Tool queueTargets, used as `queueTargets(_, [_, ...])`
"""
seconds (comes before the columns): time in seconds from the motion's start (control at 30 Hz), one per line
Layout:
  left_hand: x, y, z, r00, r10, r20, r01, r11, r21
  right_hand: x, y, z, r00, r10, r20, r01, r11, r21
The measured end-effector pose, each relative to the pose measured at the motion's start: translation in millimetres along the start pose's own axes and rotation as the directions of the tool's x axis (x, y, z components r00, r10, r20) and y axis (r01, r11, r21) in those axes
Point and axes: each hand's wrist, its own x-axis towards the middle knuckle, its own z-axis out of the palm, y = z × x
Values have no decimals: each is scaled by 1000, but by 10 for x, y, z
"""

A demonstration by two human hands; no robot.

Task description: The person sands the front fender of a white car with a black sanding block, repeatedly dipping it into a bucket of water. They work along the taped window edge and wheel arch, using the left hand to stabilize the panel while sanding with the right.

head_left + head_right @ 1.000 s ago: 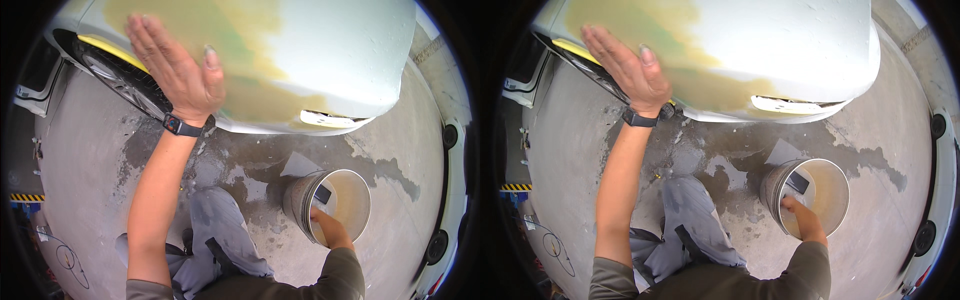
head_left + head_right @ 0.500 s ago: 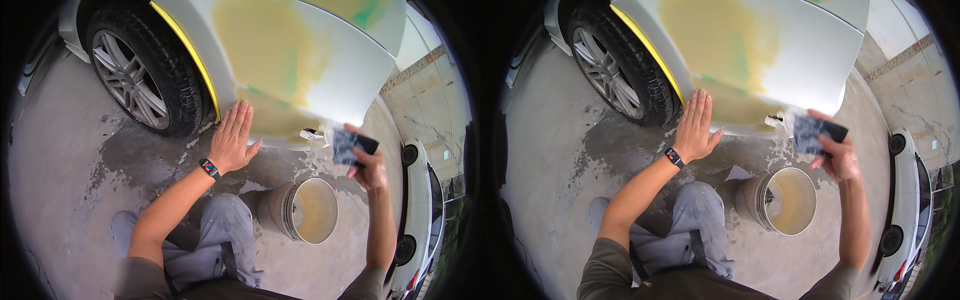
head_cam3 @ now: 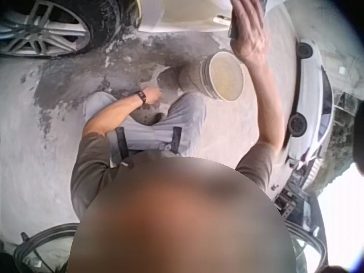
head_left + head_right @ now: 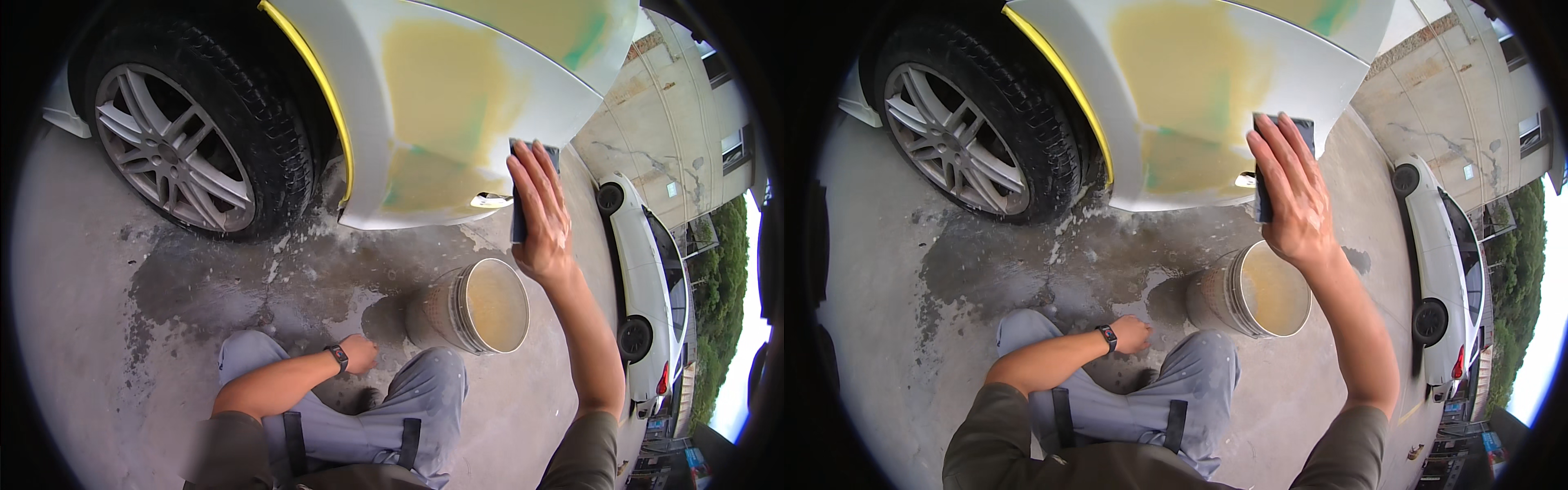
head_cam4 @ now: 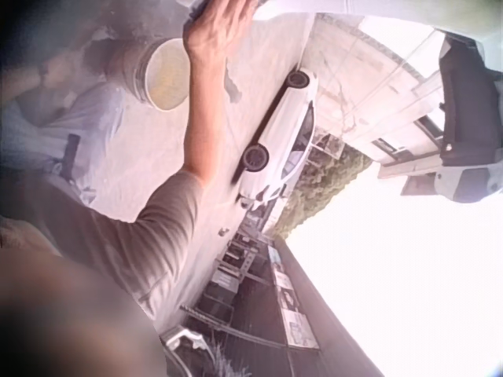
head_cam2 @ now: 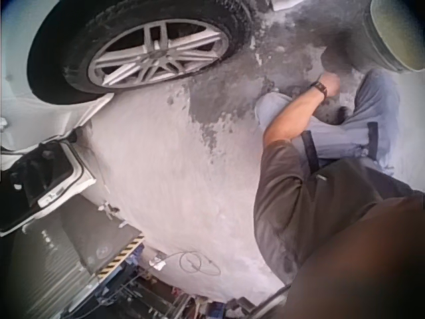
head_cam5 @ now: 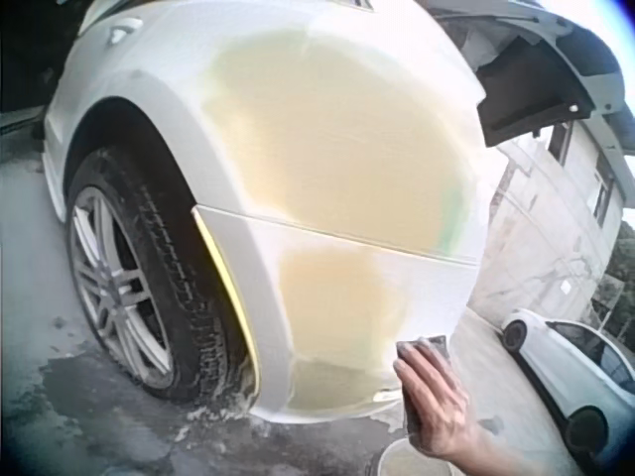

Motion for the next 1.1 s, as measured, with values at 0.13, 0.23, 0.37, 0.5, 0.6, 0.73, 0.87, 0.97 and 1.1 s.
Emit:
queueTargets(0.13, [103, 93, 33, 999, 33, 2, -33, 999, 2, 529, -171, 369, 998, -68, -15, 64, 980, -188])
queueTargets(0.23, [38, 110, -34, 992, 9, 122, -11, 1000, 19, 641, -345, 734, 996, -79, 32, 84, 976, -202])
queueTargets(0.37, [4, 93, -101, 991, 30, 129, -30, 1000, -2, 720, -386, 1096, 991, -119, -61, 98, 958, -269])
queueTargets(0.5, [74, 66, -111, 989, 34, 147, -31, 999, -24, 1111, -488, 1058, 963, -128, -239, 63, 964, -260])
queueTargets(0.6, [104, 17, -118, 973, 2, 233, 7, 999, -37, 1039, -482, 1097, 988, -27, -155, -8, 976, -217])
queueTargets(0.73, [66, -113, -176, 975, -50, 217, 69, 994, -82, 844, -414, 1174, 963, -135, -235, 65, 956, -287])
queueTargets(0.87, [60, -181, -185, 965, -110, 238, 140, 984, -112, 1392, -660, 997, 957, -128, -259, 90, 984, -153])
queueTargets(0.97, [83, -222, -152, 957, -124, 262, 155, 982, -104, 1382, -659, 1032, 935, -178, -307, 122, 974, -193])
queueTargets(1.1, [56, -324, -98, 971, -134, 199, 166, 974, -152, 999, -455, 1275, 968, -122, -221, 83, 980, -178])
